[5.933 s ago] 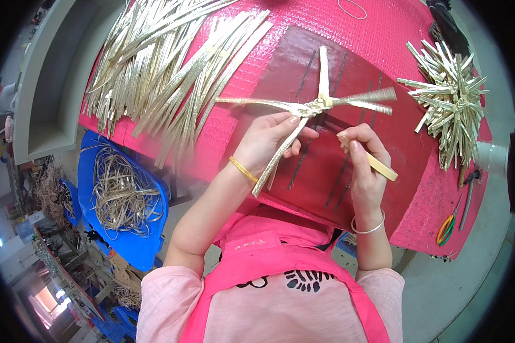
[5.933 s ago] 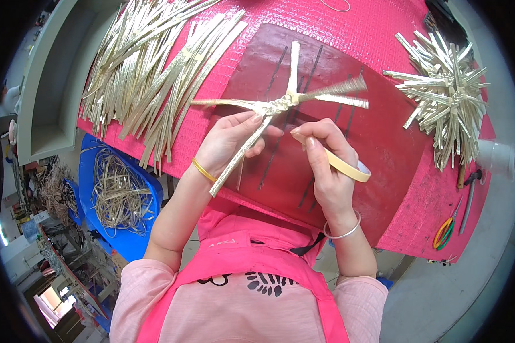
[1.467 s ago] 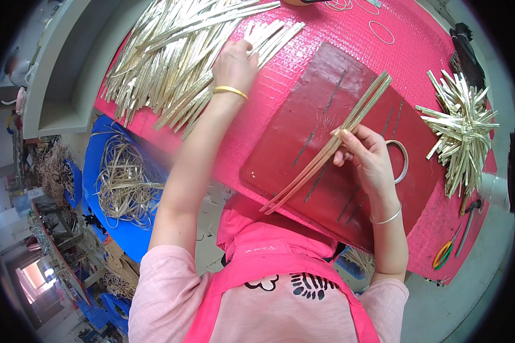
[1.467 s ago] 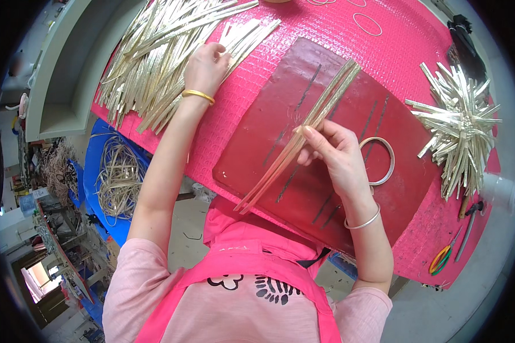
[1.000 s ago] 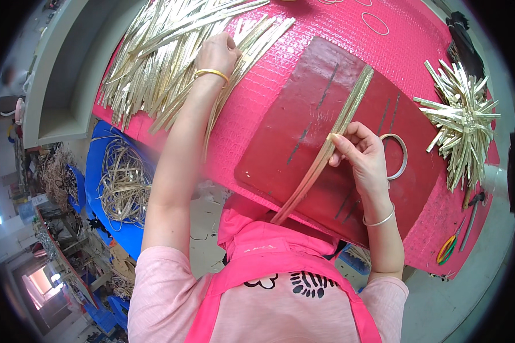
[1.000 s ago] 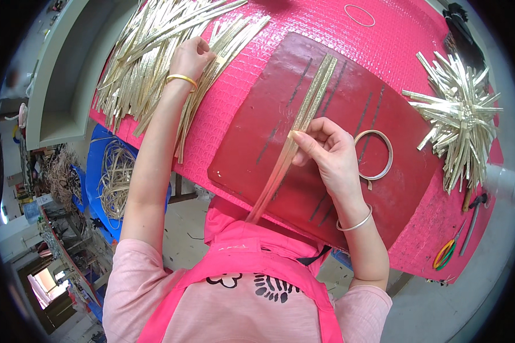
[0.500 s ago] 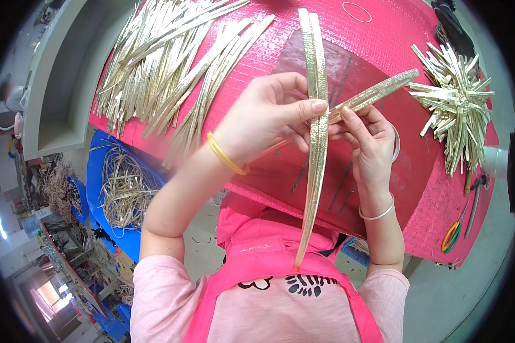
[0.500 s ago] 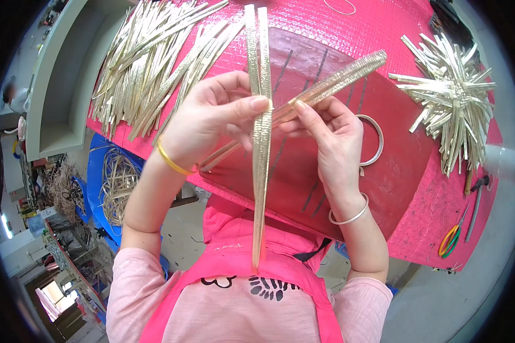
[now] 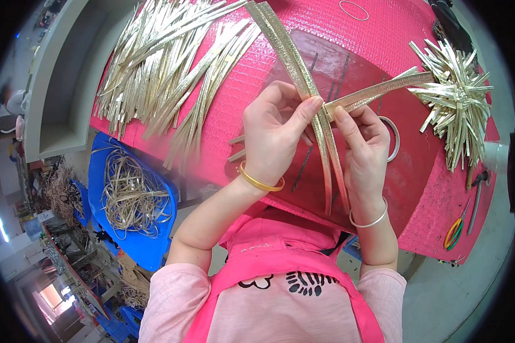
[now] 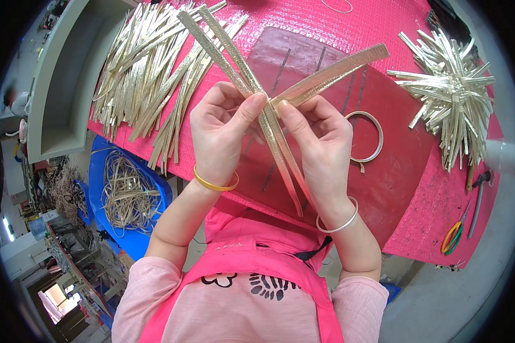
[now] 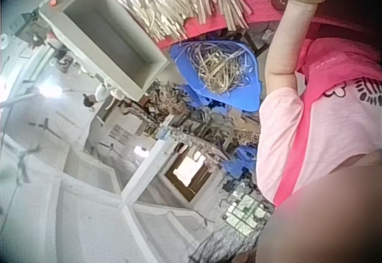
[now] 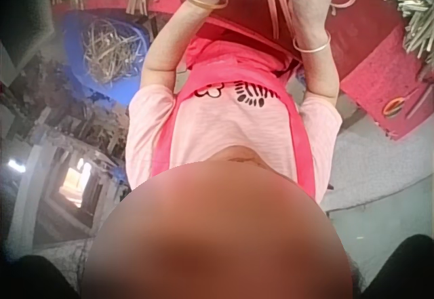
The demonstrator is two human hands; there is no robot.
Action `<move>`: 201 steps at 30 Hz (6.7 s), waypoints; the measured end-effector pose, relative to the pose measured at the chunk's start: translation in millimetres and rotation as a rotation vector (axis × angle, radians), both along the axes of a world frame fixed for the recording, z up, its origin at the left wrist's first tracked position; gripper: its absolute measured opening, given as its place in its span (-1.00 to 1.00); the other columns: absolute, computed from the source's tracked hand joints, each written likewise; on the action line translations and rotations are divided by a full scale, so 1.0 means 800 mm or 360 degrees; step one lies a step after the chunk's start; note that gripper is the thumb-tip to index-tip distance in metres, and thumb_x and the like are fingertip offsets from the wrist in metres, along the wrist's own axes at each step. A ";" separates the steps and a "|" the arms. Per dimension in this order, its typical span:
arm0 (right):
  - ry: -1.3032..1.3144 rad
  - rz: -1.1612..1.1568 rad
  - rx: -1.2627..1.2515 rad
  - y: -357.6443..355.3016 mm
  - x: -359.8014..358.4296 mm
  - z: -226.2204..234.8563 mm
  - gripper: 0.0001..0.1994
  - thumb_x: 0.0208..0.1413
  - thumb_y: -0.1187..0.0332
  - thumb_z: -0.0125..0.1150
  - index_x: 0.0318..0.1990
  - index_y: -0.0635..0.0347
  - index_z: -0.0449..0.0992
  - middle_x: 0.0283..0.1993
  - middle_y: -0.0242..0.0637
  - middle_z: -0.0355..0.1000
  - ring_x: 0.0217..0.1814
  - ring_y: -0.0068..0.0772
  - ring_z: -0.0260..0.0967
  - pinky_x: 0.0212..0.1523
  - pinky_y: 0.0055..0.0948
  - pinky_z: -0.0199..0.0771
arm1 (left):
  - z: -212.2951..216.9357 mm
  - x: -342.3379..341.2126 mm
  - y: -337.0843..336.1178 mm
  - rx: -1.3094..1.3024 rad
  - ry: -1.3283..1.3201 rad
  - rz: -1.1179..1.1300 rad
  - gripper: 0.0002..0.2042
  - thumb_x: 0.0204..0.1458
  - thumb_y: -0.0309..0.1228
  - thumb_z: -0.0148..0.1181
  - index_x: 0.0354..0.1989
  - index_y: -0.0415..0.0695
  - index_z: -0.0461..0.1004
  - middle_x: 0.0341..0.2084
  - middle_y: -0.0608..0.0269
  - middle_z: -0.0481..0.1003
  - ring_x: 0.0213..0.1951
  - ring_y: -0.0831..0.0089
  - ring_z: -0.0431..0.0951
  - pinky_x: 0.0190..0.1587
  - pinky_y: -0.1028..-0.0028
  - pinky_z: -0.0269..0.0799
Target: Weaving and assembling decorative stars or ornaments using gold-colored straw strips.
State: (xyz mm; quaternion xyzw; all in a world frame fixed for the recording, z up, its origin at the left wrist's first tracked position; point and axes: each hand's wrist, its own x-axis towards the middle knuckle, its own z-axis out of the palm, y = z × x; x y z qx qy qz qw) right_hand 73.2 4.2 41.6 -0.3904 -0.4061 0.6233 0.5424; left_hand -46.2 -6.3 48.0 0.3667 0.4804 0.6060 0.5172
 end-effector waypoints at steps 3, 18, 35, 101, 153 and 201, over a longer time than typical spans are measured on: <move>-0.0384 -0.0001 0.0095 -0.002 -0.001 0.010 -0.91 -0.13 0.53 0.11 -0.42 0.36 0.40 -0.48 -0.36 0.37 -0.44 -0.69 0.28 -0.40 -0.71 0.26 | 0.000 -0.001 -0.002 0.0010 -0.0110 -0.0042 -0.87 -0.13 -0.51 0.09 -0.44 -0.29 0.31 -0.58 0.23 0.40 -0.57 0.61 0.41 -0.62 0.68 0.32; 0.0468 0.0779 -0.0532 0.027 0.010 0.016 -0.81 -0.09 0.44 0.08 -0.31 0.35 0.34 -0.41 -0.32 0.35 -0.45 -0.65 0.27 -0.44 -0.69 0.29 | 0.018 -0.048 0.014 0.1136 0.1735 -0.0150 -0.79 -0.32 -0.54 0.14 -0.41 -0.24 0.39 -0.64 0.13 0.36 -0.61 0.33 0.41 -0.59 0.50 0.33; -0.0056 0.0916 -0.0430 0.047 0.022 0.045 -0.80 -0.16 0.51 0.12 -0.31 0.38 0.38 -0.40 -0.27 0.38 -0.40 -0.56 0.32 -0.37 -0.64 0.31 | 0.027 -0.047 0.005 0.1103 0.1734 -0.0147 -0.86 -0.25 -0.58 0.07 -0.46 -0.23 0.31 -0.64 0.17 0.29 -0.65 0.30 0.35 -0.67 0.44 0.27; -0.0663 0.0343 0.0314 0.025 -0.003 0.002 -0.88 -0.18 0.57 0.11 -0.41 0.38 0.46 -0.43 -0.32 0.41 -0.40 -0.61 0.33 -0.36 -0.65 0.32 | 0.035 -0.071 0.017 -0.0450 0.0604 -0.0842 -0.82 -0.14 -0.51 0.02 -0.35 -0.33 0.42 -0.63 0.23 0.42 -0.71 0.62 0.34 -0.62 0.64 0.29; -0.0429 0.1046 -0.0246 0.062 0.026 0.014 -0.82 -0.13 0.35 0.16 -0.45 0.30 0.41 -0.51 -0.39 0.37 -0.48 -0.68 0.27 -0.48 -0.69 0.28 | 0.013 -0.031 0.009 0.0677 0.1881 -0.0067 -0.92 -0.27 -0.48 0.08 -0.58 -0.21 0.44 -0.71 0.10 0.40 -0.61 0.22 0.42 -0.59 0.38 0.29; -0.0473 0.0330 0.0138 0.018 -0.005 0.021 -0.88 -0.11 0.51 0.08 -0.38 0.37 0.40 -0.47 -0.36 0.36 -0.42 -0.68 0.27 -0.41 -0.71 0.27 | 0.025 -0.038 0.011 -0.0269 0.0154 -0.0395 -0.83 -0.08 -0.45 0.03 -0.42 -0.36 0.37 -0.65 0.18 0.41 -0.65 0.55 0.41 -0.62 0.66 0.32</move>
